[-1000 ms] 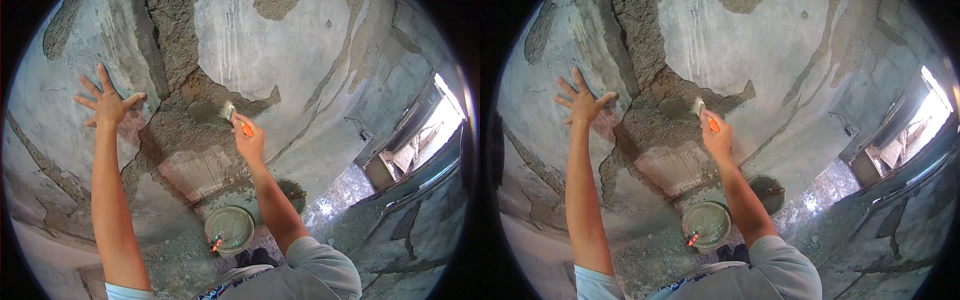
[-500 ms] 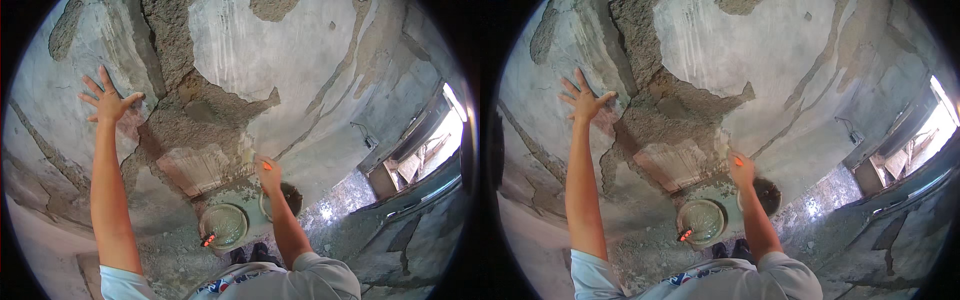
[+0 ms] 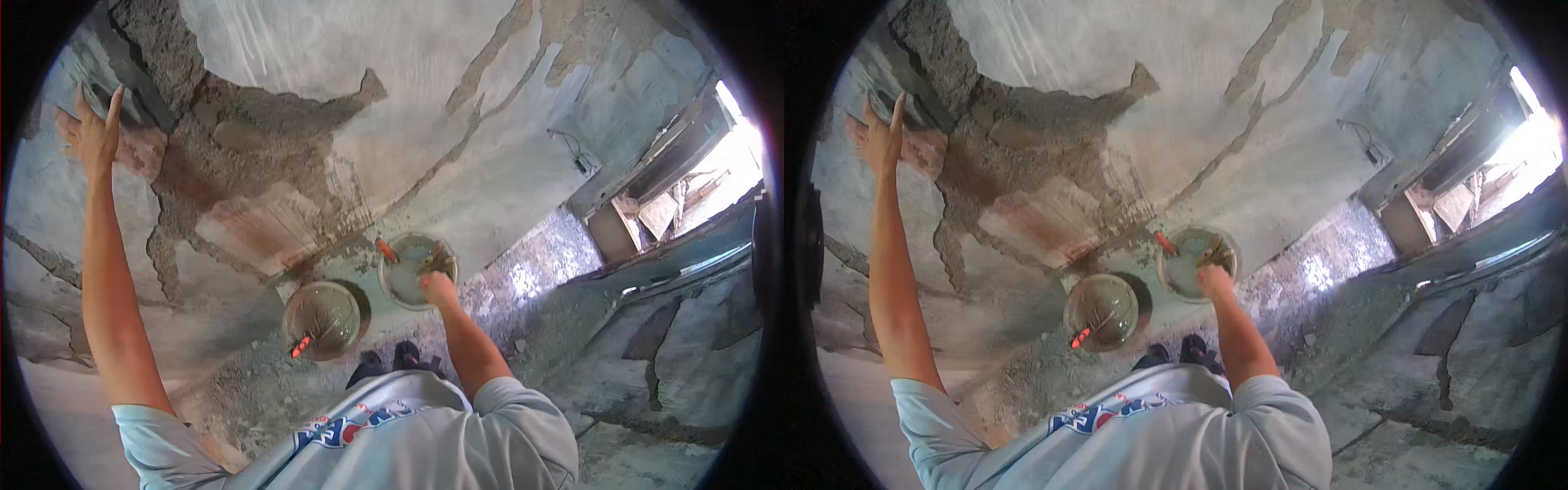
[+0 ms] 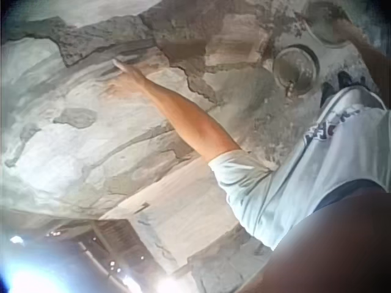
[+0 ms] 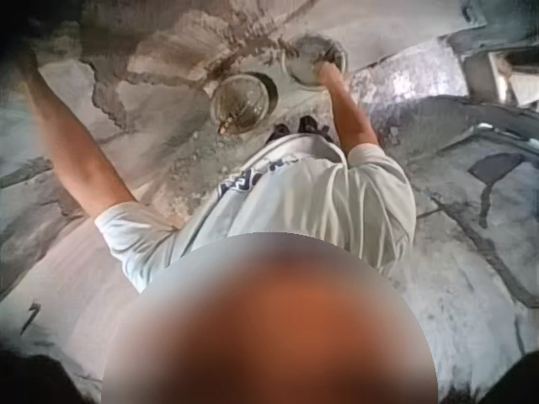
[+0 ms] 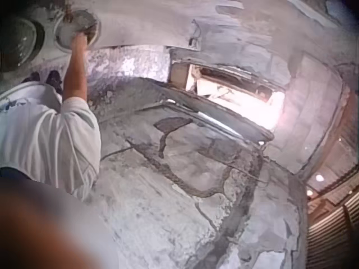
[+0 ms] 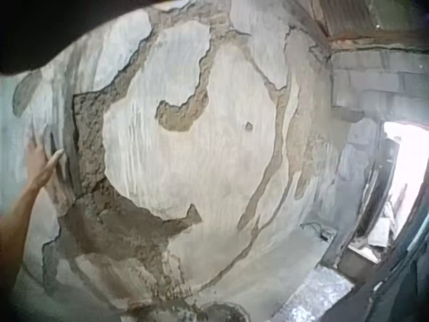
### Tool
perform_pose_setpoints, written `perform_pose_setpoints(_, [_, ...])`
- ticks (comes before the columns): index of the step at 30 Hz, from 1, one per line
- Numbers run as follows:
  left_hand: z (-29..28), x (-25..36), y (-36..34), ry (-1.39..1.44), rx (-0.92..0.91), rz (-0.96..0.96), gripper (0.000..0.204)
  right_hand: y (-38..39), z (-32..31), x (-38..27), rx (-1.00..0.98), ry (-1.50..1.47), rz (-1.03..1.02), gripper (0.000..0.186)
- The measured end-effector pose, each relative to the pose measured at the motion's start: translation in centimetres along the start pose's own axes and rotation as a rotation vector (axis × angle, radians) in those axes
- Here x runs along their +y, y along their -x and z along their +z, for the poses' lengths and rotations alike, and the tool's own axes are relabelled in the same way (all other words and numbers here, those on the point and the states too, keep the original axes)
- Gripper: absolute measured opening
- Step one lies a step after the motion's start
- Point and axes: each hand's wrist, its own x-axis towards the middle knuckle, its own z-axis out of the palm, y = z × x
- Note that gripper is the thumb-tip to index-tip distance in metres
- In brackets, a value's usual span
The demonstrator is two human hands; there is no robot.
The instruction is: The person dips a paintbrush into a container of liquid and applies the liquid onto a damaged wall surface repeatedly using the brush.
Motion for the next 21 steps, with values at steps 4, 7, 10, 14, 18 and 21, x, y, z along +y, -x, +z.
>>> perform_pose_setpoints(4, [1.7,1.2,-2.9,0.094,0.144,0.037,0.089,1.3,-0.3,0.2,-0.062,0.091,0.005,0.030])
perform_pose_setpoints(7, [1.9,-2.0,-3.1,-0.067,0.143,-0.028,0.080,6.5,-4.5,-5.0,0.160,-0.199,-0.134,0.027])
perform_pose_setpoints(10, [3.0,0.6,-2.3,-0.025,0.246,-0.012,0.077,6.7,-5.5,-2.2,0.155,-0.134,-0.030,0.022])
perform_pose_setpoints(14, [3.8,0.4,-2.1,-0.007,0.332,0.016,0.072,2.9,-7.9,-4.5,0.524,-0.640,-0.218,0.020])
perform_pose_setpoints(18, [3.6,0.9,-2.3,0.041,0.336,0.012,0.069,-3.3,-17.3,-15.0,0.707,-0.900,-0.437,0.027])
perform_pose_setpoints(21, [4.2,0.5,-2.3,0.020,0.338,0.006,0.068,-7.4,-25.2,-22.8,0.918,-0.846,-0.658,0.027])
